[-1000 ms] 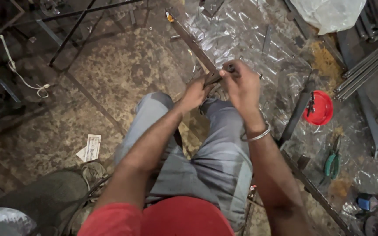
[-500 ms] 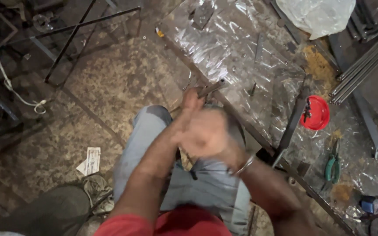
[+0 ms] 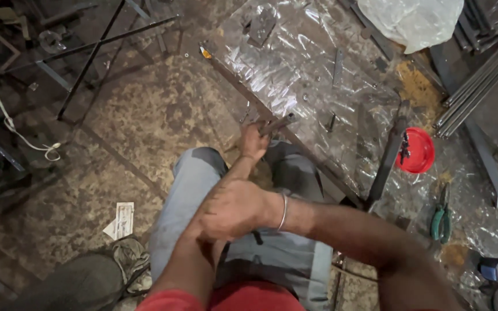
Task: The person aligns metal components on a workbench by hand and with pliers, then welds them together using a welding torch.
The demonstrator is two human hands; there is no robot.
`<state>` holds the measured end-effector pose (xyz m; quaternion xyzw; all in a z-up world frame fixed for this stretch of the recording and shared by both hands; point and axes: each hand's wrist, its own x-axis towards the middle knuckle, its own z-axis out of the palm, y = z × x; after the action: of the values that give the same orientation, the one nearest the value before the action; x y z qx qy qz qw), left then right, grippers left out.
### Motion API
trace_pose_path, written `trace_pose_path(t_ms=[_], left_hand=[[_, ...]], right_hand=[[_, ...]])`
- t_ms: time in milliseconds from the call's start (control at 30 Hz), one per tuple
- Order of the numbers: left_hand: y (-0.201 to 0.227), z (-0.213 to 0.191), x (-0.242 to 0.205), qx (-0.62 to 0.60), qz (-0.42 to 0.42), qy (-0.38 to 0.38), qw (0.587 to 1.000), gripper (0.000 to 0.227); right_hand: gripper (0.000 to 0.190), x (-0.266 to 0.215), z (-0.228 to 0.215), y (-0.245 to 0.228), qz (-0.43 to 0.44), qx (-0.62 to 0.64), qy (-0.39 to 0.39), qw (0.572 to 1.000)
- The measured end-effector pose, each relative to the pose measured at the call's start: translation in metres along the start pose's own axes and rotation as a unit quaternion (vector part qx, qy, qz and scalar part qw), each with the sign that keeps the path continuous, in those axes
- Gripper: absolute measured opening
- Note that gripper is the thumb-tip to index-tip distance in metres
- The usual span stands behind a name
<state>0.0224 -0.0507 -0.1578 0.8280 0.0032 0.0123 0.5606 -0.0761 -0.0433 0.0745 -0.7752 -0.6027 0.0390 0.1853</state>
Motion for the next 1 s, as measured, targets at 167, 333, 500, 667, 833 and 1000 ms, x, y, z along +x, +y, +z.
trace_pose_path(t_ms=[167,333,500,667,833,1000], left_hand=[[0.001,-0.003,-0.009,-0.002,-0.006,0.005,1.0,0.02],[0.005,-0.007,0.0,-0.003,-0.001,0.001,1.0,0.022],[0.002,-0.006,0.006,-0.029,0.05,-0.024,0.998,0.025],[-0.019,-0.001,0.012,-0.044,0.037,-0.085,0.995,0.029],[-0.051,-0.003,0.024,-0.007,0.247,-0.08,0.966,0.03],[-0.065,-0.031,0.003,0.039,0.245,-0.074,0.966,0.039]], right_hand=[[0.016,-0.024,-0.023,0.084,0.115,-0.078,0.0,0.99],[0.018,-0.024,0.009,0.033,0.077,-0.082,-0.024,0.993],[0.027,-0.043,0.01,-0.039,0.173,-0.023,0.147,0.974],[0.029,-0.116,0.022,-0.086,0.398,0.113,0.315,0.854],[0.035,-0.191,0.03,-0.127,0.599,0.077,0.36,0.711],[0.017,-0.263,-0.003,-0.124,0.656,-0.113,0.409,0.625]])
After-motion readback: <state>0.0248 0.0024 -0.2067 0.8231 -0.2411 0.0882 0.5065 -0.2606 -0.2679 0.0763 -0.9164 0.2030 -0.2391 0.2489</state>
